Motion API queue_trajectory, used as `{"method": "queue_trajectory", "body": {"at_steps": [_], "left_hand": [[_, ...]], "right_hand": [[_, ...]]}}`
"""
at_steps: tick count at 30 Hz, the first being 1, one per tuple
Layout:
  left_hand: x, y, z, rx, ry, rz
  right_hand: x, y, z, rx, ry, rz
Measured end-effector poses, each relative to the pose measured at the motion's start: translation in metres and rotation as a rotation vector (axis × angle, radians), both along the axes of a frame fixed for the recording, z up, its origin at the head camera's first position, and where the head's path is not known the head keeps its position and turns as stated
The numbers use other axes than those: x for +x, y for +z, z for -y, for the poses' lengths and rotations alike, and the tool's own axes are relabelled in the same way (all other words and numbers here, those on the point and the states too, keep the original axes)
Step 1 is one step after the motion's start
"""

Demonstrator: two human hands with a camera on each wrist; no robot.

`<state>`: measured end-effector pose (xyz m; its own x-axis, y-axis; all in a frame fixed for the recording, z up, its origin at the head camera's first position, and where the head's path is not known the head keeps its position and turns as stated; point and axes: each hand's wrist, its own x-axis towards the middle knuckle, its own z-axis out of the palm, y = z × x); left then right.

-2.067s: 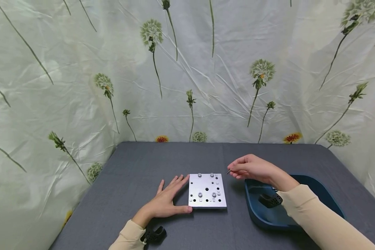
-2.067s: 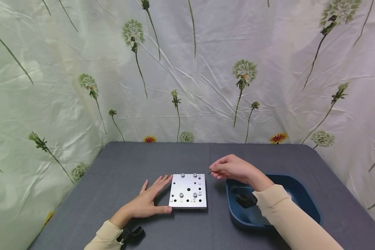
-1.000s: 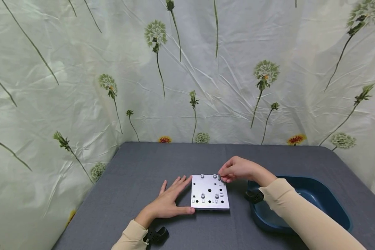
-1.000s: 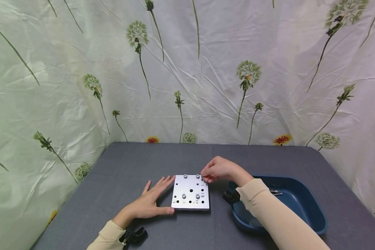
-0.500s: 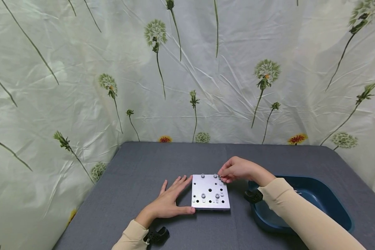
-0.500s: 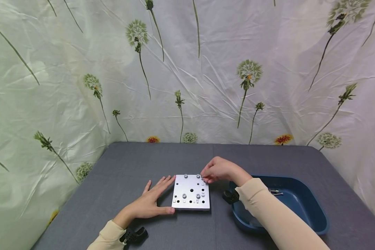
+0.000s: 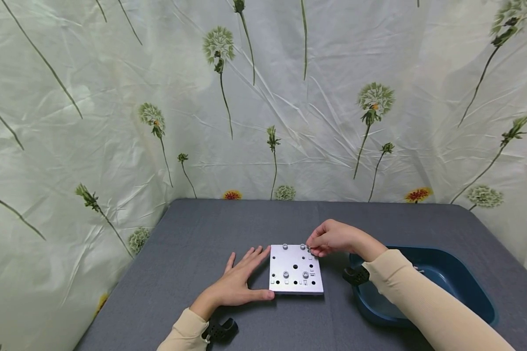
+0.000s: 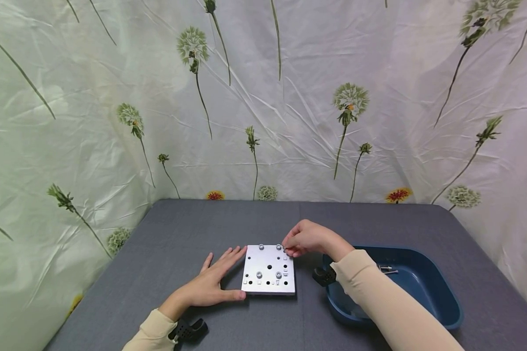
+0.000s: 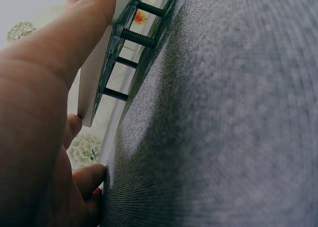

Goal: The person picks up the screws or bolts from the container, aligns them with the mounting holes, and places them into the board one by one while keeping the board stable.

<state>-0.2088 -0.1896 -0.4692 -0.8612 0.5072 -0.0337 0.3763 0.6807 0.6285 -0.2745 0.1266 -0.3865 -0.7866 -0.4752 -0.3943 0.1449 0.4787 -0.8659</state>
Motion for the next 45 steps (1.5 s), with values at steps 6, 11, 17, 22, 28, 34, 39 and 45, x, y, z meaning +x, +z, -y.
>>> {"method": "queue_trajectory", "body": {"at_steps": [6, 11, 17, 22, 28, 34, 39, 45], "left_hand": [[0.0, 0.0, 0.0, -0.001, 0.0, 0.002], [0.0, 0.0, -0.001, 0.001, 0.001, 0.007], [0.0, 0.0, 0.0, 0.0, 0.0, 0.007], [0.0, 0.0, 0.0, 0.002, -0.005, -0.001], [0.0, 0.0, 0.0, 0.001, -0.004, -0.009], [-0.001, 0.0, 0.001, 0.002, -0.009, -0.009], [0.0, 0.001, 0.001, 0.005, -0.012, -0.002], [0.0, 0.001, 0.001, 0.0, -0.02, -0.003]], "right_hand": [[0.0, 0.0, -0.001, 0.007, -0.001, -0.006], [0.0, 0.001, -0.001, 0.005, 0.001, -0.01], [0.0, 0.002, -0.001, 0.016, -0.005, 0.002], [0.001, 0.004, 0.001, 0.023, -0.02, 0.01], [0.001, 0.005, -0.002, 0.014, -0.008, 0.006], [0.001, 0.006, -0.005, 0.006, 0.002, 0.009], [0.002, 0.009, -0.007, 0.011, -0.012, 0.017], [0.004, 0.014, -0.012, 0.003, -0.01, 0.02]]}}
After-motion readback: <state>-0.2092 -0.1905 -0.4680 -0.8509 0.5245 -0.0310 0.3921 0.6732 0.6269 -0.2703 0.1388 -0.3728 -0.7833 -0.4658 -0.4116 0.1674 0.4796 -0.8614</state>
